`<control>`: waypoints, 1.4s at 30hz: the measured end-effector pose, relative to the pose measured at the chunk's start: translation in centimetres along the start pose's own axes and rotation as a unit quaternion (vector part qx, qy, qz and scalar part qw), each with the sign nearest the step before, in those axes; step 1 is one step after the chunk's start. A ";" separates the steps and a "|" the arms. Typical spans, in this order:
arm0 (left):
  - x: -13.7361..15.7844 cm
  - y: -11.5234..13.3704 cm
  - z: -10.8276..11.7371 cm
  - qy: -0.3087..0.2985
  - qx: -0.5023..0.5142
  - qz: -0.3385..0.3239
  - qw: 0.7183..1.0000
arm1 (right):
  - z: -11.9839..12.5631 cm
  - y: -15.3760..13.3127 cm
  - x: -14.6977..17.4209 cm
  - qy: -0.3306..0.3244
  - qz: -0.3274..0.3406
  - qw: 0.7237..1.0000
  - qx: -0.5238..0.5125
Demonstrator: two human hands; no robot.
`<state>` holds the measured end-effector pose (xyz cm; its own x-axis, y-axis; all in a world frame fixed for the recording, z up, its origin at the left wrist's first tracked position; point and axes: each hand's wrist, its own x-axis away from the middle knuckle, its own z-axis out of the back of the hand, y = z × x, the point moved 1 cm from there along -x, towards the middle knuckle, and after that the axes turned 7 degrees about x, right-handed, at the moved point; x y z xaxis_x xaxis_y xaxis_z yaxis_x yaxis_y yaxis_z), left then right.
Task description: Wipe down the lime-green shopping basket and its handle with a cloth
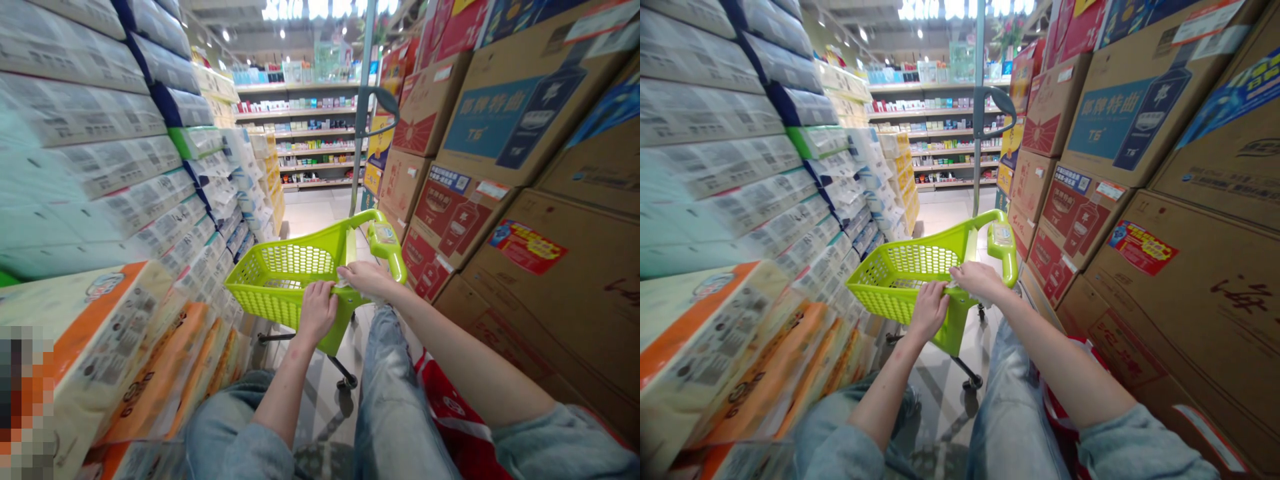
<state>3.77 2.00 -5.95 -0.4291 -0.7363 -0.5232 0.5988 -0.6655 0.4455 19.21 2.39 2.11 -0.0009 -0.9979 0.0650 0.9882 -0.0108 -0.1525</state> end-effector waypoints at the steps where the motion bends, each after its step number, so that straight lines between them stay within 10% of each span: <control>1: 0.0 0.0 0.0 0.000 0.001 0.001 1.000 | 0.1 0.2 -0.2 0.004 -0.001 0.999 -0.036; 8: -0.2 -0.2 0.3 -0.022 0.027 0.012 0.999 | 0.8 0.0 -1.7 0.093 0.001 0.995 0.019; 16: -1.8 0.0 0.4 -0.062 -0.026 0.044 0.997 | -0.8 0.4 -4.7 0.000 0.107 0.981 0.160; 25: -2.2 0.3 -0.4 -0.056 -0.062 0.044 0.996 | -1.0 1.2 -4.7 0.033 0.036 0.979 0.199; 42: -1.3 0.0 -0.3 -0.027 -0.065 0.032 0.997 | 0.2 1.7 -3.2 0.010 0.077 0.996 0.055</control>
<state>4.53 2.97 -5.48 -0.4205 -0.7848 -0.4553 0.7069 -0.5980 0.3778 20.94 5.53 1.83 0.1491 -0.9884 0.0299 0.9878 0.1474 -0.0509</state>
